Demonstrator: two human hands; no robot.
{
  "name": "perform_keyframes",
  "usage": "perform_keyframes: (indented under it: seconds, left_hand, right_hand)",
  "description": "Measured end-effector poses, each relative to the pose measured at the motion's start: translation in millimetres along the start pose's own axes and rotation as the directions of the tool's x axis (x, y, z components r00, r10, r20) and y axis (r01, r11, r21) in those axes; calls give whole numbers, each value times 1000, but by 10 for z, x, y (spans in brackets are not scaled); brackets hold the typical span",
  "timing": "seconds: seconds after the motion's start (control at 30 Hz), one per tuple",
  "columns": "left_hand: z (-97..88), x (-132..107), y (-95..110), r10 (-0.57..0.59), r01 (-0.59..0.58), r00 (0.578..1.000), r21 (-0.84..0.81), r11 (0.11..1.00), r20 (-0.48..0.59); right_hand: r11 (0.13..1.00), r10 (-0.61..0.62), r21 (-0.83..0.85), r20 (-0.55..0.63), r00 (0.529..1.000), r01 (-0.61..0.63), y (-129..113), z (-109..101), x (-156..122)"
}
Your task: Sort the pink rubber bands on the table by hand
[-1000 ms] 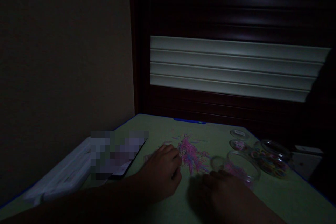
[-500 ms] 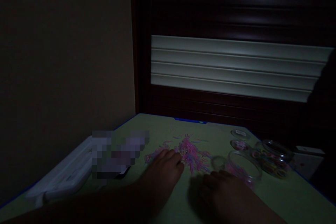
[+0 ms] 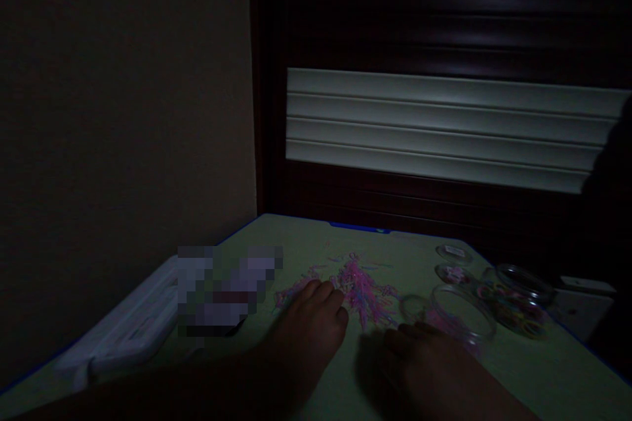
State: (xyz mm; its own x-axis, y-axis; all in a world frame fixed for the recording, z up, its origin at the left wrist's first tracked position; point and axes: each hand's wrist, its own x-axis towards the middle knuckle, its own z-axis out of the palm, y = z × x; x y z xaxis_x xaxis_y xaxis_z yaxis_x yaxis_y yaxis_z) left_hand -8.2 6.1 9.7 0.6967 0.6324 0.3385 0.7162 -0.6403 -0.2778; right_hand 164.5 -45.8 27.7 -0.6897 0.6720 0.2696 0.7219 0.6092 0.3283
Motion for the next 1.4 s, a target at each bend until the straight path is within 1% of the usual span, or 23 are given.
perform_keyframes:
  seconds: [0.13,0.27,0.37,0.47,0.63,0.73,0.83,0.9,0.97,1.03,1.1,1.17,1.23,1.3,1.4]
  left_hand:
    - [18,-6,-13,-1,2,999,7,1000,-34]
    - [-10,-15,-12,-1,-2,997,-45,999,-78]
    - [-40,-19,-18,7,-20,996,-139,990,-92]
    - [-40,-20,-47,21,-54,991,-247,968,-133]
    - [29,-11,-115,26,-124,976,-450,885,-218]
    - [52,-2,-127,20,-164,962,-519,839,-271]
    - [30,-7,-113,55,-220,945,-501,837,-323]
    - [-6,-24,-97,118,-280,925,-437,855,-361]
    - [-50,-49,-81,197,-340,906,-365,867,-376]
    - [-91,-73,-69,265,-388,891,-314,867,-368]
    - [-125,-88,-62,310,-423,877,-285,860,-366]
    - [-149,-91,-60,329,-436,874,-275,857,-358]
    - [-161,-88,-58,328,-432,876,-273,860,-354]
    - [-161,-83,-54,325,-429,878,-274,861,-352]
    - [-140,-82,-43,325,-434,874,-278,857,-361]
  right_hand:
    - [1000,-12,-9,3,1000,12,9,1,-12]
    - [1000,-20,-19,15,1000,20,12,15,-12]
    - [1000,3,-21,-12,1000,-4,4,27,-7]
    - [1000,14,-18,-3,1000,-14,1,3,1]
    - [995,95,-18,23,995,-95,22,-64,16]
    - [989,145,-9,5,989,-145,42,-60,14]
    - [982,190,4,-22,982,-190,60,-37,-1]
    - [977,213,13,-55,976,-212,66,-23,-11]
    - [979,201,46,-101,974,-197,65,-11,-19]
    - [983,170,91,-171,970,-157,57,0,-23]
    - [985,139,131,-244,960,-109,46,10,-25]
    - [986,126,147,-303,945,-84,37,20,-26]
    - [985,122,158,-337,934,-71,35,28,-26]
    - [983,125,170,-347,930,-69,39,32,-26]
    - [980,133,184,-332,934,-74,46,26,-23]
